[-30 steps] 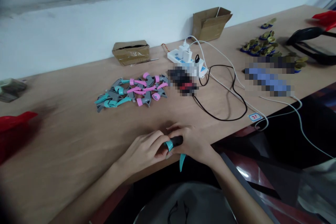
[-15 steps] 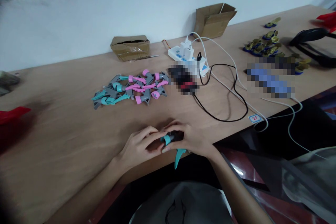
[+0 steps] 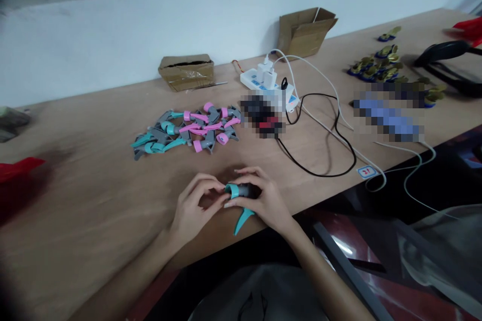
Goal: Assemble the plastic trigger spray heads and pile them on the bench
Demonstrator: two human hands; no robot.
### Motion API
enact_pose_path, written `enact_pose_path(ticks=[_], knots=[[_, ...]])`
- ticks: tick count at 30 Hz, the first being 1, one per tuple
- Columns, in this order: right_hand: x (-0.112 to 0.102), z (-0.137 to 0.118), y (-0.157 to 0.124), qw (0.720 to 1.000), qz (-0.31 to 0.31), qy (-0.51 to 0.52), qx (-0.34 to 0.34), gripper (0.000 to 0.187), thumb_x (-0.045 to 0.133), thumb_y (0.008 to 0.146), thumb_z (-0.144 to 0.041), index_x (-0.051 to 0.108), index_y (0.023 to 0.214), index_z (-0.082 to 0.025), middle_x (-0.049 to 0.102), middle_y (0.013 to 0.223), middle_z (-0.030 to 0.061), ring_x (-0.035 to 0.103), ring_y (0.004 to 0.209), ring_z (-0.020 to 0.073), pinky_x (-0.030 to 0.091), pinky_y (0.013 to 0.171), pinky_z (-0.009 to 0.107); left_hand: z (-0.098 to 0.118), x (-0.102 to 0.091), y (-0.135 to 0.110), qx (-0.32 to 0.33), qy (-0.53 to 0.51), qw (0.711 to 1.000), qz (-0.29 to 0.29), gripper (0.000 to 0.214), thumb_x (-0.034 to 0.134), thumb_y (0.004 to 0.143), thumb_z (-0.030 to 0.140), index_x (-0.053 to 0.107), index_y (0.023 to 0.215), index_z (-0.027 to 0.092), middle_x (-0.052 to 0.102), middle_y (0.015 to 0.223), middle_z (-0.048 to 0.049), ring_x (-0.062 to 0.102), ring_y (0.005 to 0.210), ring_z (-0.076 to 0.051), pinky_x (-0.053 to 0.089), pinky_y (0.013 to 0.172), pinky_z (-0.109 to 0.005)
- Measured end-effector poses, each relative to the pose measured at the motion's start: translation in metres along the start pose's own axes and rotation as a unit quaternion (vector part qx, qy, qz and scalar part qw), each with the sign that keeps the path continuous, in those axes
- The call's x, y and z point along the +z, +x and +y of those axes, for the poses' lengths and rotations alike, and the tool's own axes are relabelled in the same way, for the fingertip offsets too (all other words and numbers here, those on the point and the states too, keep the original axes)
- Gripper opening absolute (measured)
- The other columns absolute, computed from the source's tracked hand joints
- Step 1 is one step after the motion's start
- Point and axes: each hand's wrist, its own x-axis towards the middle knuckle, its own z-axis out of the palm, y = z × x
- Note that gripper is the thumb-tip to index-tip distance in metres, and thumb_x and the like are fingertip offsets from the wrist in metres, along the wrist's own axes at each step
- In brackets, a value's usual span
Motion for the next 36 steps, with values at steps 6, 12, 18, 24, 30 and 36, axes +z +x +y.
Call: enact_pose_path(ticks=[6,12,18,24,30,36], knots=[[0.007,0.005,0.002,0.995,-0.011,0.095,-0.018,0.035,0.074,0.068,-0.029,0.065,0.102,-0.031,0.054,0.119,0.0050,0.049,0.117,0.0224,0.040,0.099,0.042,0.010,0.000,-0.002,0.003,-0.022,0.999,0.031,0.019,0.055,0.083,0.012,0.061,0.098,0.021,0.049,0.093,-0.0038,0.056,0.079,-0.011,0.054,0.061,-0.022],[0.007,0.007,0.001,0.995,0.003,0.097,-0.004,0.038,0.074,0.068,-0.030,0.065,0.105,-0.032,0.057,0.114,0.0048,0.053,0.110,0.0224,0.044,0.096,0.041,0.008,0.001,-0.005,-0.020,0.008,0.998,0.058,0.020,0.056,0.084,0.015,0.065,0.099,0.023,0.051,0.092,-0.0033,0.056,0.081,-0.013,0.054,0.064,-0.027],[0.010,0.005,0.002,0.997,0.008,0.079,0.022,0.038,0.073,0.069,-0.031,0.065,0.106,-0.033,0.059,0.115,0.0038,0.054,0.110,0.0218,0.044,0.095,0.038,0.009,0.005,-0.008,0.001,0.071,0.995,0.065,0.025,0.055,0.083,0.010,0.063,0.104,0.019,0.049,0.100,-0.0060,0.056,0.088,-0.014,0.053,0.070,-0.027],[0.013,0.005,0.004,0.999,0.003,0.029,0.013,0.037,0.071,0.070,-0.037,0.065,0.106,-0.033,0.060,0.113,0.0039,0.054,0.110,0.0234,0.045,0.095,0.040,0.008,0.006,-0.010,-0.009,0.126,0.990,0.066,0.021,0.053,0.084,0.013,0.061,0.102,0.020,0.049,0.096,-0.0061,0.053,0.090,-0.018,0.051,0.078,-0.037],[0.013,0.001,0.002,1.000,0.004,0.011,-0.004,0.036,0.071,0.070,-0.036,0.065,0.106,-0.033,0.060,0.111,0.0039,0.055,0.109,0.0230,0.046,0.093,0.040,0.018,0.006,-0.011,-0.079,0.062,0.992,0.076,0.014,0.048,0.088,0.015,0.061,0.093,0.018,0.048,0.095,-0.0049,0.055,0.084,-0.014,0.050,0.075,-0.030],[0.014,0.001,0.001,1.000,0.000,0.010,-0.005,0.036,0.071,0.070,-0.036,0.065,0.106,-0.033,0.061,0.112,0.0038,0.054,0.111,0.0237,0.045,0.094,0.042,0.018,0.008,-0.012,-0.096,0.073,0.989,0.079,0.011,0.047,0.088,0.017,0.058,0.089,0.018,0.048,0.094,-0.0040,0.054,0.083,-0.014,0.050,0.075,-0.031]])
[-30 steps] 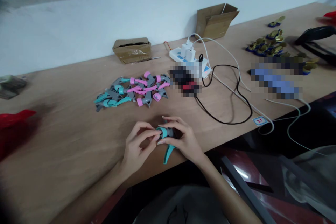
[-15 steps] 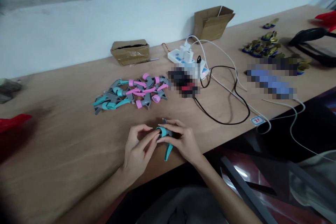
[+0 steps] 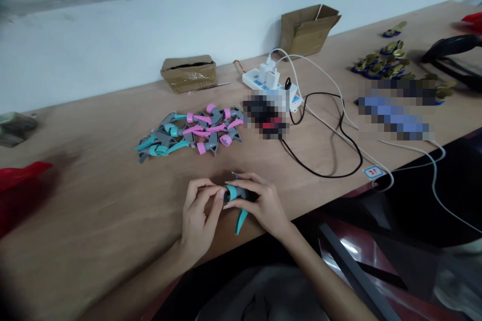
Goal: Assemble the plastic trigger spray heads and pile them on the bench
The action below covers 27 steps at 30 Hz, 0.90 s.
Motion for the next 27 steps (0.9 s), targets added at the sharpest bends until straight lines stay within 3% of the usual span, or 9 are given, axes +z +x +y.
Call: enact_pose_path(ticks=[8,18,27], knots=[[-0.0027,0.0041,-0.0011,1.000,-0.011,0.006,-0.004,0.036,0.072,0.069,-0.034,0.066,0.104,-0.033,0.061,0.112,0.0041,0.054,0.111,0.0234,0.045,0.094,0.041,0.0008,0.0023,-0.0033,0.028,0.055,0.998,0.011,0.010,0.048,0.086,0.016,0.056,0.092,0.019,0.048,0.094,-0.0046,0.054,0.081,-0.015,0.049,0.073,-0.031],[-0.0008,0.0051,-0.0017,1.000,-0.005,0.017,-0.020,0.036,0.072,0.069,-0.034,0.065,0.105,-0.032,0.062,0.112,0.0044,0.052,0.115,0.0241,0.042,0.097,0.044,0.0042,-0.0037,-0.0001,0.016,-0.020,1.000,0.017,0.013,0.050,0.086,0.015,0.061,0.090,0.020,0.050,0.093,-0.0039,0.056,0.085,-0.015,0.051,0.078,-0.032],[-0.0014,0.0054,-0.0003,0.999,-0.003,0.010,-0.038,0.036,0.073,0.069,-0.033,0.065,0.104,-0.033,0.061,0.111,0.0041,0.053,0.113,0.0227,0.044,0.095,0.042,0.0020,-0.0035,0.0008,-0.017,-0.097,0.995,0.000,0.009,0.055,0.084,0.016,0.060,0.090,0.020,0.047,0.097,-0.0041,0.056,0.087,-0.013,0.057,0.071,-0.026]])
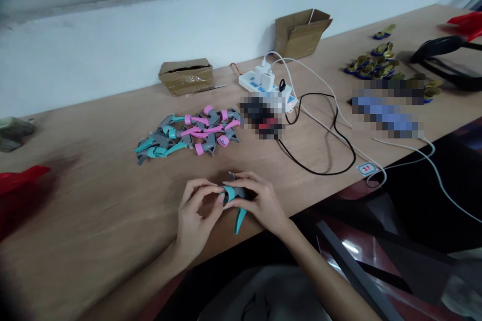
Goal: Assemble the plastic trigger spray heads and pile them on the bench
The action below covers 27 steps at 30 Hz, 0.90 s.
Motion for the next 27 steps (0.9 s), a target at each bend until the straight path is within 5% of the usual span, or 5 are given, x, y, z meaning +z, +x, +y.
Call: enact_pose_path(ticks=[16,27], knots=[[0.001,-0.002,-0.002,0.998,-0.014,-0.057,0.004,0.035,0.073,0.068,-0.036,0.067,0.102,-0.029,0.059,0.111,0.0059,0.055,0.110,0.0230,0.045,0.094,0.040,-0.007,-0.017,0.020,-0.063,0.011,0.983,-0.171,0.006,0.058,0.082,0.014,0.056,0.078,0.018,0.047,0.096,-0.0013,0.056,0.081,-0.012,0.050,0.074,-0.026],[0.002,-0.002,0.000,0.999,0.021,-0.042,0.020,0.033,0.070,0.071,-0.038,0.066,0.103,-0.029,0.062,0.106,0.0053,0.058,0.102,0.0230,0.047,0.090,0.040,0.007,-0.020,0.018,0.004,0.083,0.991,-0.100,0.008,0.053,0.085,0.012,0.054,0.080,0.018,0.047,0.095,-0.0026,0.054,0.088,-0.015,0.048,0.080,-0.029]])
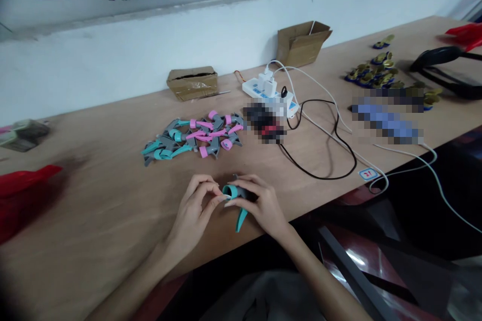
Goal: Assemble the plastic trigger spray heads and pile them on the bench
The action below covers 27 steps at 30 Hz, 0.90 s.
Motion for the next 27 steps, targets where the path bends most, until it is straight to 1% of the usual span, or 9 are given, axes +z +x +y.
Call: enact_pose_path(ticks=[2,4,9,11,14,17,20,24,27], knots=[[-0.001,0.000,0.001,0.999,0.037,0.000,0.020,0.032,0.069,0.072,-0.038,0.066,0.102,-0.027,0.063,0.102,0.0058,0.059,0.096,0.0222,0.048,0.085,0.038,0.002,-0.004,-0.002,0.005,0.004,1.000,0.025,0.007,0.053,0.085,0.014,0.055,0.081,0.018,0.048,0.095,-0.0026,0.055,0.089,-0.014,0.049,0.079,-0.029],[-0.002,0.000,0.002,0.998,0.051,0.011,0.024,0.032,0.070,0.071,-0.037,0.067,0.101,-0.026,0.063,0.101,0.0058,0.059,0.093,0.0215,0.048,0.084,0.037,0.001,-0.006,-0.006,0.002,-0.005,0.999,0.042,0.006,0.053,0.086,0.016,0.056,0.082,0.019,0.050,0.095,-0.0025,0.056,0.088,-0.014,0.051,0.077,-0.027],[-0.001,-0.005,-0.001,0.998,0.004,0.068,0.015,0.041,0.071,0.071,-0.033,0.062,0.110,-0.030,0.063,0.103,0.0041,0.059,0.094,0.0198,0.048,0.084,0.036,-0.003,-0.003,-0.012,-0.013,-0.059,0.996,0.065,0.005,0.053,0.087,0.017,0.056,0.091,0.019,0.059,0.086,-0.0003,0.062,0.072,-0.010,0.055,0.064,-0.022],[-0.001,-0.008,-0.002,0.995,-0.011,0.093,0.021,0.044,0.070,0.072,-0.033,0.059,0.115,-0.030,0.062,0.104,0.0045,0.059,0.094,0.0196,0.048,0.084,0.037,-0.001,0.000,-0.013,0.017,-0.036,0.994,0.098,0.013,0.056,0.085,0.016,0.058,0.098,0.020,0.062,0.088,-0.0005,0.063,0.074,-0.011,0.056,0.067,-0.023],[-0.003,-0.010,-0.003,0.993,-0.033,0.116,0.012,0.037,0.067,0.075,-0.032,0.062,0.112,-0.030,0.060,0.106,0.0050,0.057,0.100,0.0202,0.046,0.088,0.038,0.005,0.003,-0.011,0.104,0.023,0.986,0.125,0.021,0.055,0.084,0.010,0.062,0.100,0.021,0.064,0.089,-0.0006,0.063,0.081,-0.011,0.055,0.075,-0.025],[-0.004,-0.009,-0.002,0.990,-0.032,0.139,0.009,0.035,0.068,0.075,-0.030,0.063,0.109,-0.030,0.060,0.105,0.0045,0.056,0.099,0.0194,0.045,0.089,0.037,0.008,0.007,-0.009,0.177,0.039,0.976,0.118,0.025,0.054,0.084,0.005,0.063,0.102,0.021,0.064,0.092,-0.0019,0.063,0.086,-0.012,0.056,0.076,-0.025],[-0.005,-0.006,-0.002,0.986,-0.023,0.162,0.011,0.035,0.069,0.074,-0.029,0.063,0.108,-0.032,0.059,0.104,0.0041,0.056,0.099,0.0190,0.045,0.088,0.037,0.006,0.010,-0.008,0.211,0.031,0.973,0.094,0.032,0.057,0.082,0.004,0.060,0.110,0.020,0.064,0.098,-0.0041,0.061,0.094,-0.015,0.057,0.077,-0.029],[-0.004,-0.003,-0.003,0.987,-0.020,0.162,0.004,0.036,0.070,0.073,-0.029,0.064,0.108,-0.033,0.058,0.105,0.0041,0.055,0.102,0.0200,0.045,0.090,0.038,0.005,0.008,-0.008,0.210,0.045,0.975,0.056,0.034,0.057,0.082,0.005,0.060,0.111,0.021,0.065,0.098,-0.0045,0.058,0.097,-0.016,0.056,0.080,-0.032],[-0.005,-0.002,-0.003,0.988,-0.020,0.150,0.006,0.036,0.071,0.072,-0.030,0.064,0.107,-0.033,0.058,0.105,0.0044,0.056,0.101,0.0203,0.046,0.088,0.038,0.006,0.005,-0.009,0.187,0.046,0.980,0.041,0.035,0.057,0.081,0.004,0.061,0.110,0.022,0.063,0.100,-0.0048,0.057,0.096,-0.017,0.056,0.077,-0.031]])
